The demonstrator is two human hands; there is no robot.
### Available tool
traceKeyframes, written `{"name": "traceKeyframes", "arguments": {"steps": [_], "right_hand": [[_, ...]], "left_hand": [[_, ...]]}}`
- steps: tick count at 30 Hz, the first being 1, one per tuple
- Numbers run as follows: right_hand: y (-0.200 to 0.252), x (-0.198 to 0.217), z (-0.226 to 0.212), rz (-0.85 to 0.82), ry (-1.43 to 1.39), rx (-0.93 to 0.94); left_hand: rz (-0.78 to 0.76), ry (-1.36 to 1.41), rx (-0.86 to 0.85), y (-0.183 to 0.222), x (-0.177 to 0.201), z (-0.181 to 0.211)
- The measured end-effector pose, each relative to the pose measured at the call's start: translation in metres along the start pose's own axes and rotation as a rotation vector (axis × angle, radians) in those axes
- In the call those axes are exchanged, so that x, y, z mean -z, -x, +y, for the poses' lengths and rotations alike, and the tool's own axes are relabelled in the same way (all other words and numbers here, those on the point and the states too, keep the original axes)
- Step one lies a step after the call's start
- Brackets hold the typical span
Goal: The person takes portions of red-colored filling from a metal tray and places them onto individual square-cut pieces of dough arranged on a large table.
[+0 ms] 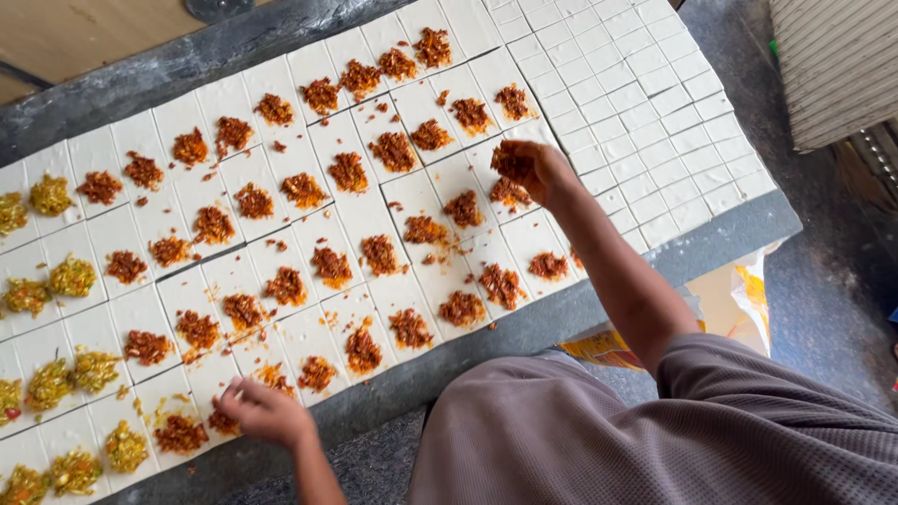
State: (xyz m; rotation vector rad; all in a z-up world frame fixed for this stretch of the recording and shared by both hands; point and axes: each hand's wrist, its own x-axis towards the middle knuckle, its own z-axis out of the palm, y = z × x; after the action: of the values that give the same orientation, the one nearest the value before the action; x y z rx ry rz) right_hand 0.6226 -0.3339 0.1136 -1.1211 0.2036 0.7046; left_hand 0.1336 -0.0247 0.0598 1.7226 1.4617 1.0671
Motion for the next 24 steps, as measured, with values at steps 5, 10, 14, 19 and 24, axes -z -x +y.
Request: {"name": "traceKeyframes", "arguments": {"steps": [5,10,14,19,24], "right_hand": [[-0.100,0.005,-0.066,-0.063,0.221,0.148],[-0.228,-0.015,-0.109,0.003,0.825,0.374],[-0.288,-0.029,-0.103,0.086,1.452,0.722],[-0.286,-0.017,-0.081,0.086,1.657,1.349],[-0.263,-0.006,-0.093,-0.032,1.970,0.770]], "left_hand": [[-0.334,0.224,0.104,0.058,-0.074,0.112],[-0.565,0.268,0.100,0.101,-0.121,0.179],[-0.546,0.202,0.107,0.126,-0.135,0.208],[-0.562,0.155,0.160,0.124,-0.152,0.219],[-0.606,0.126,0.113,0.116,-0.168,0.217]]}}
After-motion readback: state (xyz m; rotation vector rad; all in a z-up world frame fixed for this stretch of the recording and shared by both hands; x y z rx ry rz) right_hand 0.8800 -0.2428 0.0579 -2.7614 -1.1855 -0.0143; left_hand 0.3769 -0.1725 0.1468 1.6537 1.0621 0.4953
